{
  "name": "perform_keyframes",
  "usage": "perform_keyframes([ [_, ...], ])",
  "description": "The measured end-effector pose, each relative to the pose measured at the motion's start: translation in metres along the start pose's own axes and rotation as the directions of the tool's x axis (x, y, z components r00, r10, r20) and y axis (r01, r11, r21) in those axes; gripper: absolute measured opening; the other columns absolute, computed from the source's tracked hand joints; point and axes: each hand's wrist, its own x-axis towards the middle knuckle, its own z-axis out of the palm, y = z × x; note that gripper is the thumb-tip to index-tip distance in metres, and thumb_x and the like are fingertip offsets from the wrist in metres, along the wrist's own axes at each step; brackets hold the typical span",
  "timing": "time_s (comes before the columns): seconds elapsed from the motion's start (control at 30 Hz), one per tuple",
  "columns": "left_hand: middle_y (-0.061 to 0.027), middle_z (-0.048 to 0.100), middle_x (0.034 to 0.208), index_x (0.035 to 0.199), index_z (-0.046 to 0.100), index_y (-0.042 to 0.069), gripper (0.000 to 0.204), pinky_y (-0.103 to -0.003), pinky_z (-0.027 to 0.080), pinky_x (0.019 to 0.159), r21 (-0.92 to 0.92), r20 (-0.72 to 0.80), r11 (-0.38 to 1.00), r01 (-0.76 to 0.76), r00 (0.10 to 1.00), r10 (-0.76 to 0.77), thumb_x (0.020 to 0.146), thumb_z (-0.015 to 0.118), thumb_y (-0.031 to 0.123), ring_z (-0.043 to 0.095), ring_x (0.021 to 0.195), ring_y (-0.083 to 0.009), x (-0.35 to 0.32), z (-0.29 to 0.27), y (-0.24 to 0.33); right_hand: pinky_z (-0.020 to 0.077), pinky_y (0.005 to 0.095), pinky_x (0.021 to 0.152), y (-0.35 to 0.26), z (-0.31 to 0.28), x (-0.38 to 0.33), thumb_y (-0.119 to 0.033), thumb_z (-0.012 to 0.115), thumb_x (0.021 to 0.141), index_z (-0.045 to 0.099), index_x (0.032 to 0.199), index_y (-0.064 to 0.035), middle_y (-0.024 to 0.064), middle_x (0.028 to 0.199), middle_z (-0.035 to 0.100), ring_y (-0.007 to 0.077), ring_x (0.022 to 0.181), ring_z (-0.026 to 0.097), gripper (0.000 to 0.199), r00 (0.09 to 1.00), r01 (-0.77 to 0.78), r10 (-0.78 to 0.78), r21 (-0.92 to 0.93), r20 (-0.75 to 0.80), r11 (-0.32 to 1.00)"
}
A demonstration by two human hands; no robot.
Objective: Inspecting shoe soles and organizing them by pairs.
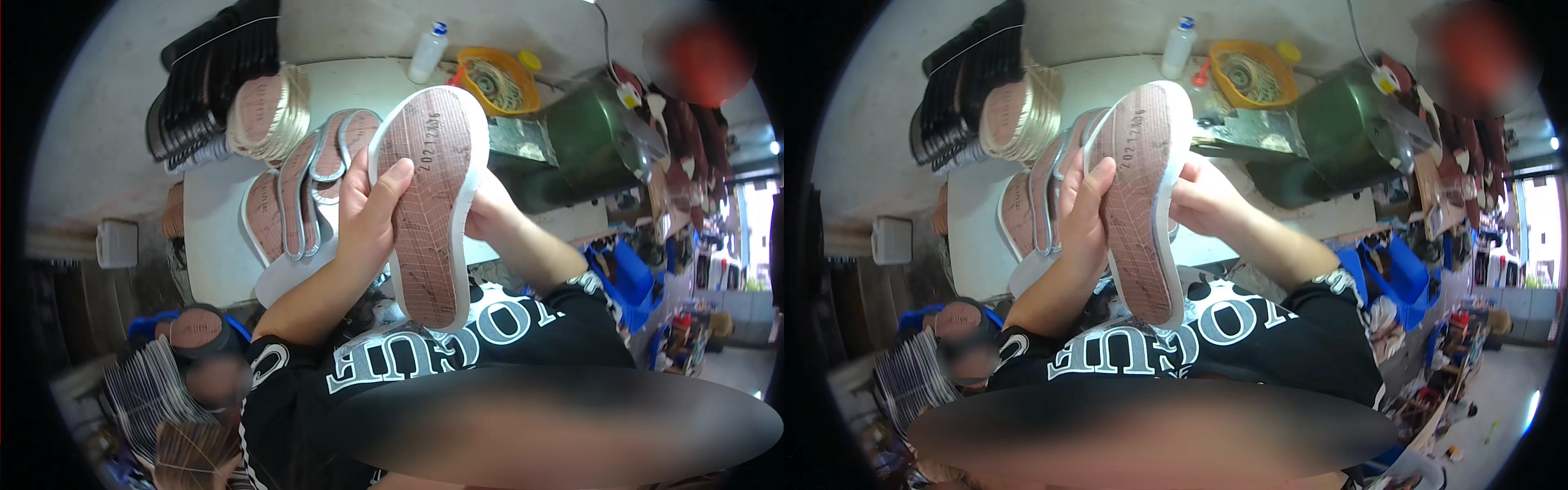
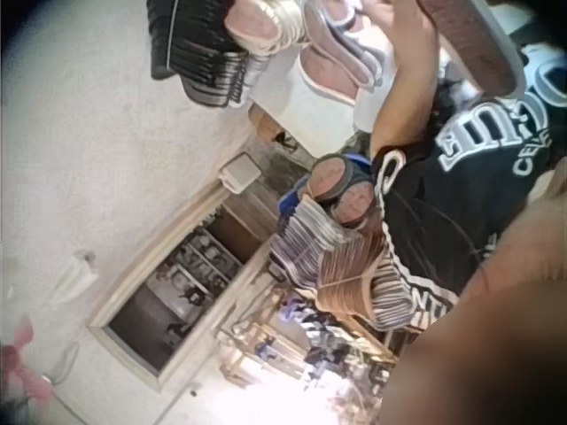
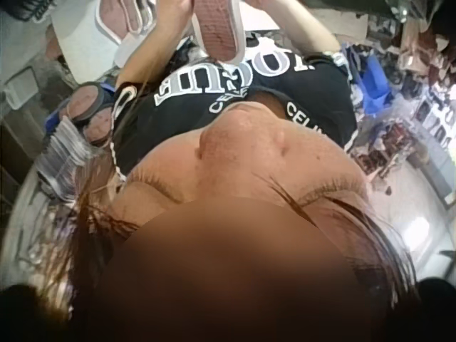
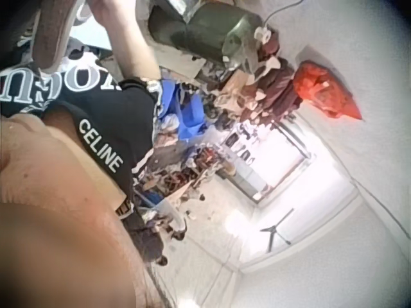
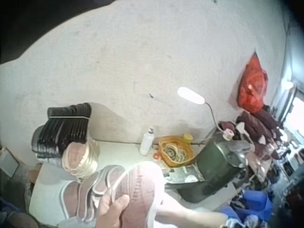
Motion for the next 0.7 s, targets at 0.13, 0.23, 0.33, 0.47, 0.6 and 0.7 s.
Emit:
perform_keyframes([
  [0.13, -0.0111, 0.057, 0.112, 0.125, 0.042, -0.002, 0.035, -0.027, 0.048, 0.086, -0.099, -0.01, 0.994, 0.056, 0.998, -0.057, 0.094, 0.052, 0.011, 0.059, 0.096, -0.0139, 0.011, 0.0, -0.02, 0.0533, 0.0281, 0.074, -0.013, -0.009, 0.015, -0.018, 0.067, 0.086, 0.055, 0.113, 0.0029, 0.0077, 0.098, 0.062, 0.0152, 0.086, 0.063, 0.036, 0.991, -0.076, 0.049, -0.227, -0.123, 0.971],
  [0.23, -0.011, 0.057, 0.112, 0.124, 0.04, -0.002, 0.034, -0.027, 0.048, 0.086, 0.055, -0.052, 0.99, -0.128, 0.99, 0.131, 0.094, 0.052, 0.01, 0.058, 0.097, -0.0136, 0.018, -0.004, -0.021, 0.047, 0.0219, 0.055, -0.036, 0.005, 0.015, -0.015, 0.062, 0.09, 0.066, 0.087, 0.0018, 0.0017, 0.069, 0.06, 0.0061, 0.06, 0.056, 0.018, 0.999, -0.047, 0.027, -0.552, -0.044, 0.833],
  [0.33, -0.0107, 0.056, 0.112, 0.124, 0.04, -0.002, 0.037, -0.026, 0.047, 0.085, 0.486, 0.011, 0.804, -0.343, 0.922, 0.387, 0.092, 0.055, 0.006, 0.058, 0.097, -0.0137, 0.025, -0.014, -0.03, 0.0446, 0.0211, 0.059, -0.042, 0.001, 0.013, -0.013, 0.063, 0.089, 0.068, 0.091, 0.0042, 0.0014, 0.073, 0.064, 0.0062, 0.064, 0.055, 0.018, 0.987, -0.142, 0.019, -0.799, -0.162, 0.585],
  [0.47, -0.0094, 0.061, 0.107, 0.116, 0.049, -0.003, 0.032, -0.025, 0.047, 0.085, 0.409, -0.112, 0.91, -0.058, 0.987, 0.113, 0.088, 0.061, 0.007, 0.059, 0.094, -0.0123, 0.03, -0.023, -0.029, 0.0393, 0.0193, 0.054, -0.03, -0.01, 0.007, -0.013, 0.063, 0.089, 0.068, 0.087, 0.0034, -0.0016, 0.069, 0.061, 0.003, 0.063, 0.05, 0.018, 0.949, -0.221, -0.019, -0.703, -0.316, 0.676],
  [0.6, -0.0082, 0.064, 0.103, 0.114, 0.056, -0.004, 0.031, -0.026, 0.047, 0.085, 0.381, -0.194, 0.922, 0.062, 0.981, 0.014, 0.085, 0.063, 0.004, 0.06, 0.092, -0.0125, 0.05, -0.025, -0.024, 0.0349, 0.0183, 0.051, -0.027, -0.017, 0.005, -0.019, 0.062, 0.09, 0.069, 0.085, 0.0003, -0.0036, 0.065, 0.057, 0.0014, 0.057, 0.044, 0.021, 0.961, -0.204, 0.058, -0.553, -0.27, 0.808],
  [0.7, -0.0087, 0.063, 0.105, 0.116, 0.055, -0.004, 0.032, -0.026, 0.046, 0.085, 0.319, -0.22, 0.941, 0.114, 0.975, -0.044, 0.087, 0.061, 0.009, 0.06, 0.093, -0.0129, 0.065, -0.021, -0.026, 0.0359, 0.019, 0.051, -0.007, -0.033, -0.005, -0.041, 0.042, 0.098, 0.067, 0.089, -0.0006, -0.0021, 0.069, 0.059, 0.0025, 0.057, 0.046, 0.048, 0.937, -0.189, 0.088, -0.28, -0.338, 0.941],
])
